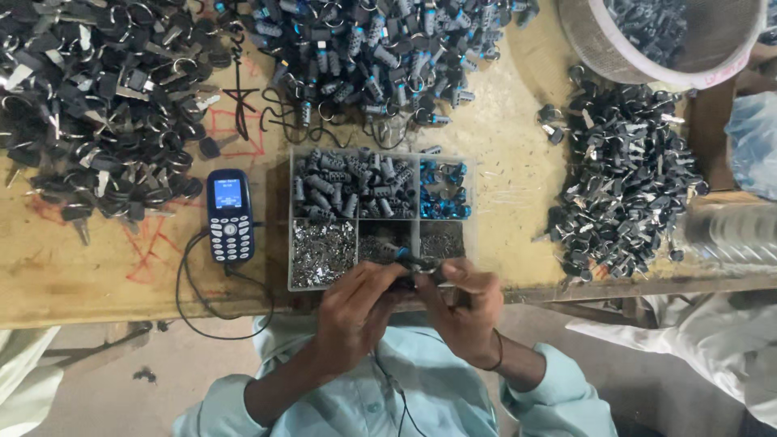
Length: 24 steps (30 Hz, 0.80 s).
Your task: The person sits at a workbench assembling small metal components. They pick parts from a compartment box, fit the pieces together by hand, and place the finished assemblies onto a growing pile on the table, repeating the cycle.
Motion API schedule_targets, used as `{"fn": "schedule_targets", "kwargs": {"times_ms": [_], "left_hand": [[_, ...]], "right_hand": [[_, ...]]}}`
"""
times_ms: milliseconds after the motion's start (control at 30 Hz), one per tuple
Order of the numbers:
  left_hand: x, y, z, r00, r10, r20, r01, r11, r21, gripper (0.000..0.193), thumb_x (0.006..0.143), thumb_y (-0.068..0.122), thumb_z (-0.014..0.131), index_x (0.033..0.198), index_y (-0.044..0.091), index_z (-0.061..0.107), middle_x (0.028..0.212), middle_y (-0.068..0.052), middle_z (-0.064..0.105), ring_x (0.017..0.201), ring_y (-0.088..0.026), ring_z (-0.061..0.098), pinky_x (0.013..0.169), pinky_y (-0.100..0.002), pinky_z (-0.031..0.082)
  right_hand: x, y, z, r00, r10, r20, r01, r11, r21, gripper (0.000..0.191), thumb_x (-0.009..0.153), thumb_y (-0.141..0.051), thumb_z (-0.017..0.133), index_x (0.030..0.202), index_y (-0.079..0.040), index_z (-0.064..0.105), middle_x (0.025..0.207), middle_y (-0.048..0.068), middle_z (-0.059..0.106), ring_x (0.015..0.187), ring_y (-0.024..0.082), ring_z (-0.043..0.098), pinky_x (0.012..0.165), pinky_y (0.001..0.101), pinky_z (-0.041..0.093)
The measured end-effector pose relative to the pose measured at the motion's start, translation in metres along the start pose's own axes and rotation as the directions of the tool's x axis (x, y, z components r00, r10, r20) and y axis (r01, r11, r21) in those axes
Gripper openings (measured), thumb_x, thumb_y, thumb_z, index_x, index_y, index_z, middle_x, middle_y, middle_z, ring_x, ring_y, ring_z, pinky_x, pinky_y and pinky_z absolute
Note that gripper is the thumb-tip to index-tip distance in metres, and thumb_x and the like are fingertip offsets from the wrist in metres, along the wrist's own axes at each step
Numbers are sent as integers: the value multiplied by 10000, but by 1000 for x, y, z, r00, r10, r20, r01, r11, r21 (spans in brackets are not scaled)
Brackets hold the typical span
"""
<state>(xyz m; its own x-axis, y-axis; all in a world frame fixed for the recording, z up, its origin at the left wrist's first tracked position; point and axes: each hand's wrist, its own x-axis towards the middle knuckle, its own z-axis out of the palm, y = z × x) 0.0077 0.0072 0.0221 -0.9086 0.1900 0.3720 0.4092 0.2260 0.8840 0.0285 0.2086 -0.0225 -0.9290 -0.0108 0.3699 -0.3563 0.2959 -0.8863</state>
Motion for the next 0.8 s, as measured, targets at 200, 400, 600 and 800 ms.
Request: {"fn": "schedule_targets", "kwargs": {"times_ms": [200, 400, 600, 800], "left_hand": [[-4, -12, 8, 762, -621, 185, 601, 572, -557, 250, 849, 34, 730, 1098, 16, 715, 878, -100, 786, 796, -225, 752, 678, -348, 631], [-10, -9, -19, 945, -168, 280, 204, 973, -105, 167, 850, 181, 853, 860, 80, 720, 718, -76, 721, 638, -225, 682, 603, -355, 515], [-4, -5, -55, 974, -225, 25, 178, 827, 533, 155, 853, 203, 764, 948, 93, 711, 785, -88, 725, 716, -282, 701, 635, -427, 555], [-5, -30, -48, 934, -322, 153, 139, 724, 676, 39, 881, 112, 675, 905, 97, 648, 865, -58, 715, 824, -241, 734, 681, -385, 593]], "right_hand": [[44, -56, -3, 905, -140, 401, 276, 912, -304, 709, 764, -72, 875, 1303, -5, 418, 1090, 237, 609, 926, 367, 667, 741, 422, 563], [152, -117, -45, 219, -9, 976, -2, 1000, 10, 565, 846, -184, 882, 1256, -27, 526, 1038, 118, 722, 782, 192, 734, 647, 342, 580], [98, -68, -39, 925, 111, 363, -74, 991, -114, 431, 1022, -150, 667, 1351, 22, 447, 1153, 118, 683, 941, 205, 718, 835, 343, 575], [91, -45, 5, 652, 128, 747, 422, 757, -499, 195, 849, -153, 687, 991, -35, 622, 946, 112, 577, 881, 295, 636, 682, 429, 510]]}}
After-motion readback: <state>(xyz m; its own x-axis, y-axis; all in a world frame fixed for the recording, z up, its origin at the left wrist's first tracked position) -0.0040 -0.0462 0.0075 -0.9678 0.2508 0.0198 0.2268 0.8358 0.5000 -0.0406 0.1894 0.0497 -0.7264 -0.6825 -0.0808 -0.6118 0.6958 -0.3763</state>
